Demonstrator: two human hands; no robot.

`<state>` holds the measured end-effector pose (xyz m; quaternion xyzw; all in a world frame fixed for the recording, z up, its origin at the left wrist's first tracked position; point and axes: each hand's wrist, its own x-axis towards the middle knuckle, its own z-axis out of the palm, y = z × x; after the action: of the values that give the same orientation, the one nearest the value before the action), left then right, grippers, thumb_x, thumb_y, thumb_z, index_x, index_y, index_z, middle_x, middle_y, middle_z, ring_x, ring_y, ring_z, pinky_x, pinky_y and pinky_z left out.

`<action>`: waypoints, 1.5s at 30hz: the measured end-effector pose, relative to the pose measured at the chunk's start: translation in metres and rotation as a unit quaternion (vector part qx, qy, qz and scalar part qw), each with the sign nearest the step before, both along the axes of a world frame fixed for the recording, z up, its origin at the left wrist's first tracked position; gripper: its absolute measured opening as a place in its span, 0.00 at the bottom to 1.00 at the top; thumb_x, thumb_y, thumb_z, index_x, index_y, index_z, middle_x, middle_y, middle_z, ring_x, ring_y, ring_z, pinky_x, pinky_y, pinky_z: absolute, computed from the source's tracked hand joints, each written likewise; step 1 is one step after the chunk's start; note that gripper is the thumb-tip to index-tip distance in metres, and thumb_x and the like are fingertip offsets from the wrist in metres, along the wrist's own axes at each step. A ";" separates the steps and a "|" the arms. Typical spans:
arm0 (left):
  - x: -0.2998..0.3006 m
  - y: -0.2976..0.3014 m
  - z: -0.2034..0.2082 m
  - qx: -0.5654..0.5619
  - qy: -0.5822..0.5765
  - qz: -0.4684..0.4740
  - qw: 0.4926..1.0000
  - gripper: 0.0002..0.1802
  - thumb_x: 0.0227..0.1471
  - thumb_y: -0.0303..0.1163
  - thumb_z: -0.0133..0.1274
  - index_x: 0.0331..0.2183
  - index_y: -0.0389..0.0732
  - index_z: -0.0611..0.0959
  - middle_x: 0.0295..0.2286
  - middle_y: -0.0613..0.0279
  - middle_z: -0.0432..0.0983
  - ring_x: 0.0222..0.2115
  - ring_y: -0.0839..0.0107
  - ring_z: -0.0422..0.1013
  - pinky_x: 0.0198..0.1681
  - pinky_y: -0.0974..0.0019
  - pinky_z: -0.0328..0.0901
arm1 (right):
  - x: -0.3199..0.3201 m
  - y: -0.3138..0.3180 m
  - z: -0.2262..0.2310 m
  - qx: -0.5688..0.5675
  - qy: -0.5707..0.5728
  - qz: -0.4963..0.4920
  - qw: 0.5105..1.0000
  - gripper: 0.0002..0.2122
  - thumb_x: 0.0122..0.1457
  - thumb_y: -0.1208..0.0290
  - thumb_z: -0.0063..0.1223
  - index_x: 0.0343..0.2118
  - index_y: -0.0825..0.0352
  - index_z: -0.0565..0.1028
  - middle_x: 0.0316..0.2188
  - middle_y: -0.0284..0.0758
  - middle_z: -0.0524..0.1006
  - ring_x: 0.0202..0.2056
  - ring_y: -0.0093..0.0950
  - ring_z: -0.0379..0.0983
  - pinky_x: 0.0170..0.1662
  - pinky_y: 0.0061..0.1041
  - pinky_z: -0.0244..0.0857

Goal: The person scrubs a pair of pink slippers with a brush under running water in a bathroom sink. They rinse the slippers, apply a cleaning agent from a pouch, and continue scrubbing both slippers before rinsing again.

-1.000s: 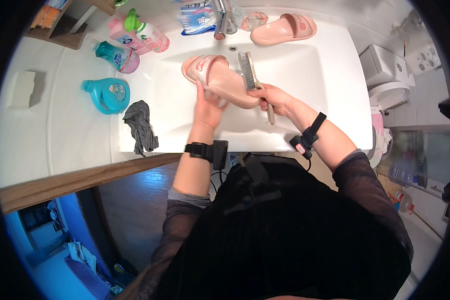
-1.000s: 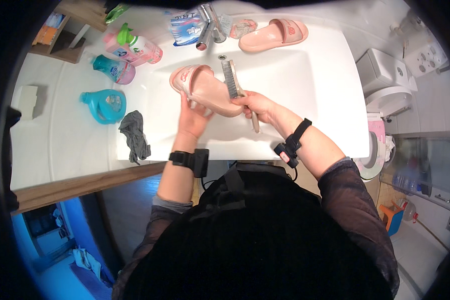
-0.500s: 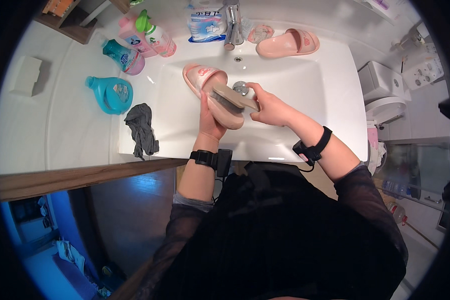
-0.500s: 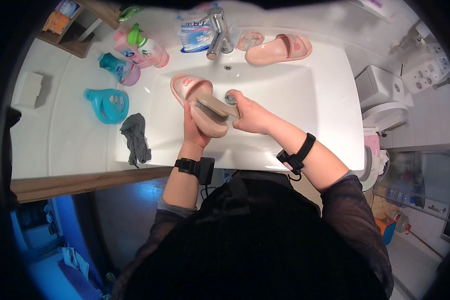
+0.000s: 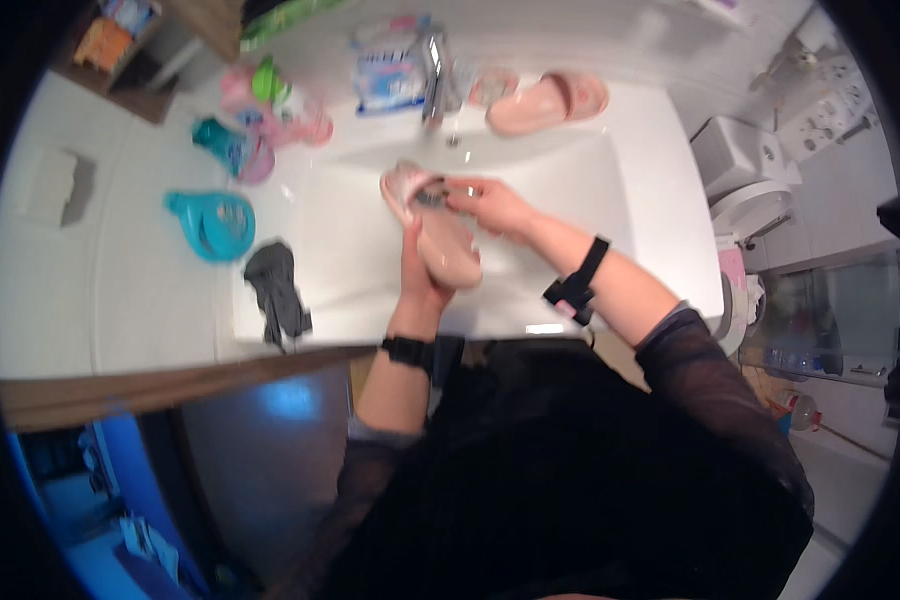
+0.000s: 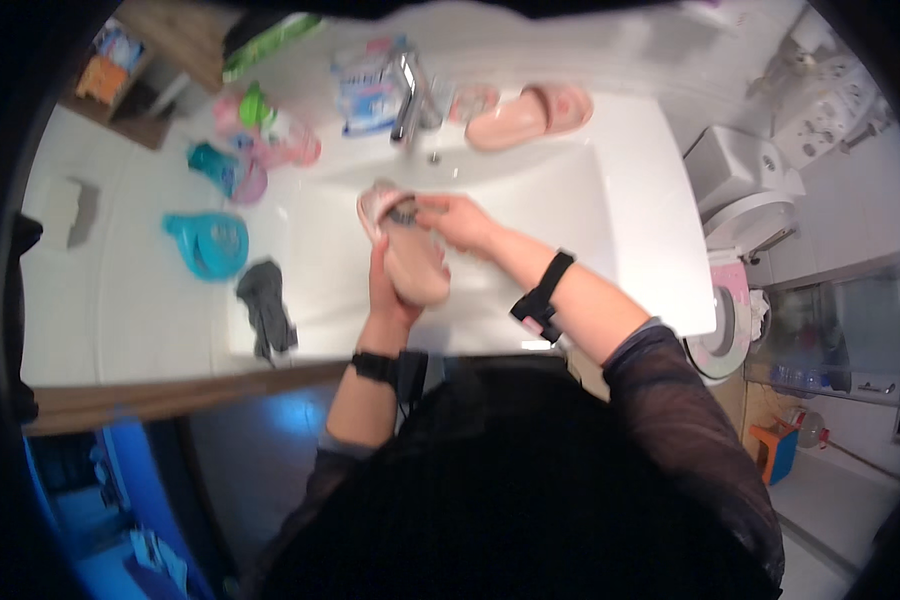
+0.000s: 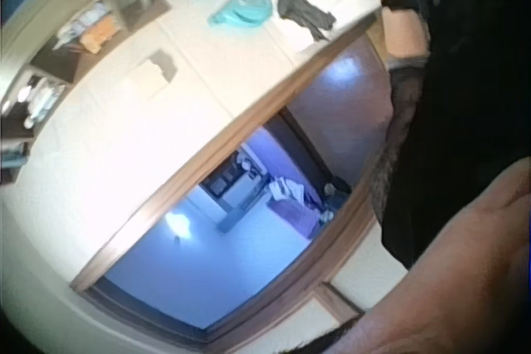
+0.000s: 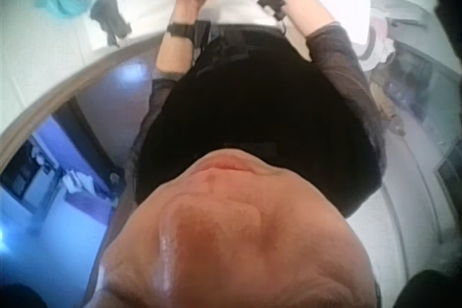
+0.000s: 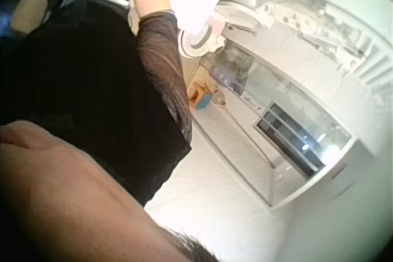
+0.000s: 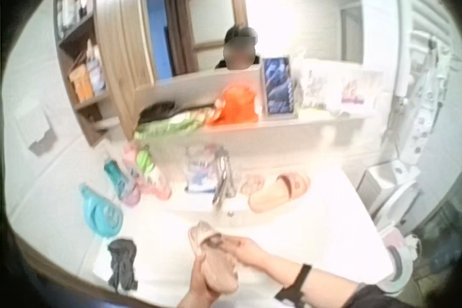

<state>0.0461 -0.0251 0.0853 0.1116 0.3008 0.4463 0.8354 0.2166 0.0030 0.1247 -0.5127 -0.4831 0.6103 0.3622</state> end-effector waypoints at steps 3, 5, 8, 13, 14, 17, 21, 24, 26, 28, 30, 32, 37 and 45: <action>-0.003 0.004 0.006 0.001 0.031 0.010 0.999 0.32 0.56 0.58 0.42 0.54 0.45 0.68 0.42 0.57 0.72 0.38 0.60 0.72 0.39 0.51 0.70 | 0.003 0.006 0.000 -0.118 0.086 0.007 0.989 0.17 0.62 0.65 0.51 0.54 0.57 0.73 0.23 0.24 0.68 0.14 0.14 0.55 0.15 0.16 0.49; -0.005 0.006 0.008 0.012 0.037 0.015 0.999 0.32 0.57 0.58 0.40 0.53 0.45 0.70 0.40 0.56 0.73 0.38 0.61 0.72 0.38 0.52 0.69 | 0.008 0.003 0.003 -0.239 0.062 0.039 0.968 0.18 0.63 0.66 0.50 0.56 0.51 0.71 0.21 0.25 0.65 0.13 0.14 0.53 0.15 0.15 0.44; -0.003 0.008 0.005 0.003 0.058 0.028 0.998 0.31 0.57 0.58 0.40 0.52 0.45 0.70 0.40 0.57 0.73 0.37 0.61 0.72 0.36 0.52 0.69 | 0.007 0.001 0.009 -0.217 0.102 0.077 0.968 0.19 0.63 0.63 0.49 0.57 0.52 0.67 0.22 0.25 0.64 0.15 0.16 0.50 0.17 0.17 0.42; -0.002 0.009 0.006 0.019 0.073 -0.025 0.997 0.32 0.57 0.58 0.40 0.53 0.46 0.69 0.41 0.58 0.73 0.37 0.62 0.72 0.35 0.53 0.69 | 0.004 -0.001 0.008 -0.160 0.105 0.009 0.982 0.19 0.63 0.61 0.50 0.56 0.53 0.65 0.23 0.27 0.64 0.16 0.16 0.51 0.17 0.18 0.44; -0.003 0.010 0.008 0.016 0.080 -0.044 0.996 0.32 0.57 0.58 0.40 0.54 0.46 0.69 0.41 0.58 0.72 0.37 0.62 0.72 0.35 0.53 0.69 | 0.006 -0.004 0.006 -0.137 0.108 0.010 0.985 0.19 0.63 0.61 0.50 0.56 0.54 0.65 0.24 0.28 0.64 0.16 0.16 0.52 0.17 0.18 0.44; -0.007 0.010 0.012 0.020 0.095 0.030 0.995 0.32 0.57 0.58 0.40 0.54 0.46 0.69 0.42 0.57 0.73 0.37 0.61 0.73 0.35 0.52 0.69 | 0.010 -0.009 0.000 -0.225 0.065 0.058 0.970 0.20 0.63 0.61 0.49 0.57 0.54 0.64 0.23 0.29 0.66 0.15 0.17 0.54 0.16 0.19 0.46; 0.000 0.013 0.013 0.000 0.029 -0.016 0.999 0.31 0.57 0.57 0.41 0.55 0.48 0.68 0.45 0.58 0.73 0.41 0.60 0.72 0.36 0.50 0.70 | 0.006 0.000 0.003 -0.043 0.028 0.043 0.998 0.20 0.62 0.58 0.49 0.56 0.54 0.64 0.24 0.30 0.70 0.14 0.19 0.57 0.14 0.22 0.49; 0.000 0.024 0.016 0.047 0.026 -0.023 0.998 0.33 0.57 0.59 0.38 0.52 0.44 0.70 0.39 0.52 0.75 0.34 0.57 0.75 0.34 0.50 0.72 | 0.002 0.007 0.009 -0.008 -0.038 0.007 0.999 0.21 0.64 0.56 0.48 0.58 0.54 0.63 0.25 0.28 0.68 0.15 0.16 0.55 0.16 0.18 0.49; -0.003 0.030 0.019 0.059 0.044 0.008 0.997 0.35 0.58 0.60 0.36 0.52 0.42 0.70 0.35 0.47 0.77 0.33 0.53 0.75 0.34 0.51 0.72 | 0.005 0.004 0.006 -0.059 0.008 0.024 0.998 0.22 0.65 0.56 0.48 0.60 0.54 0.62 0.25 0.28 0.69 0.15 0.15 0.55 0.17 0.18 0.48; -0.006 0.031 0.023 0.054 0.080 0.029 0.995 0.34 0.58 0.60 0.37 0.54 0.43 0.69 0.40 0.51 0.75 0.34 0.55 0.74 0.35 0.51 0.71 | 0.013 -0.005 0.000 -0.103 0.040 0.041 0.993 0.23 0.65 0.58 0.48 0.61 0.55 0.61 0.25 0.28 0.70 0.16 0.15 0.55 0.17 0.17 0.48; -0.008 0.033 0.028 0.078 0.101 0.078 0.989 0.33 0.58 0.59 0.37 0.54 0.44 0.68 0.42 0.54 0.74 0.35 0.57 0.73 0.35 0.52 0.71 | 0.024 -0.017 -0.007 -0.089 0.076 0.066 0.991 0.24 0.65 0.60 0.49 0.62 0.56 0.61 0.25 0.28 0.70 0.16 0.14 0.55 0.18 0.17 0.48; -0.012 0.034 0.033 0.034 0.132 0.076 0.988 0.32 0.58 0.59 0.39 0.54 0.45 0.68 0.43 0.56 0.72 0.35 0.59 0.73 0.35 0.52 0.71 | 0.033 -0.026 -0.011 0.001 -0.045 0.079 0.996 0.24 0.63 0.65 0.51 0.62 0.60 0.62 0.25 0.29 0.71 0.17 0.19 0.62 0.20 0.22 0.56; -0.016 0.032 0.032 0.020 0.144 0.050 0.988 0.31 0.57 0.57 0.43 0.53 0.45 0.68 0.39 0.58 0.72 0.34 0.61 0.73 0.34 0.53 0.70 | 0.039 -0.041 -0.001 0.454 -0.403 0.072 0.792 0.26 0.58 0.69 0.54 0.61 0.60 0.64 0.25 0.36 0.76 0.23 0.34 0.76 0.26 0.34 0.69; 0.002 0.029 0.025 0.021 0.144 0.015 0.989 0.35 0.51 0.56 0.49 0.56 0.48 0.65 0.43 0.60 0.68 0.35 0.62 0.69 0.34 0.52 0.67 | 0.000 -0.012 0.000 0.435 -0.532 0.095 0.721 0.27 0.52 0.74 0.53 0.58 0.58 0.66 0.24 0.39 0.77 0.23 0.36 0.77 0.25 0.33 0.71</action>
<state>0.0482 0.0042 0.1100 0.1874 0.4107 0.4445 0.7738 0.2170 -0.0092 0.1250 -0.4904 -0.8549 -0.0086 0.1694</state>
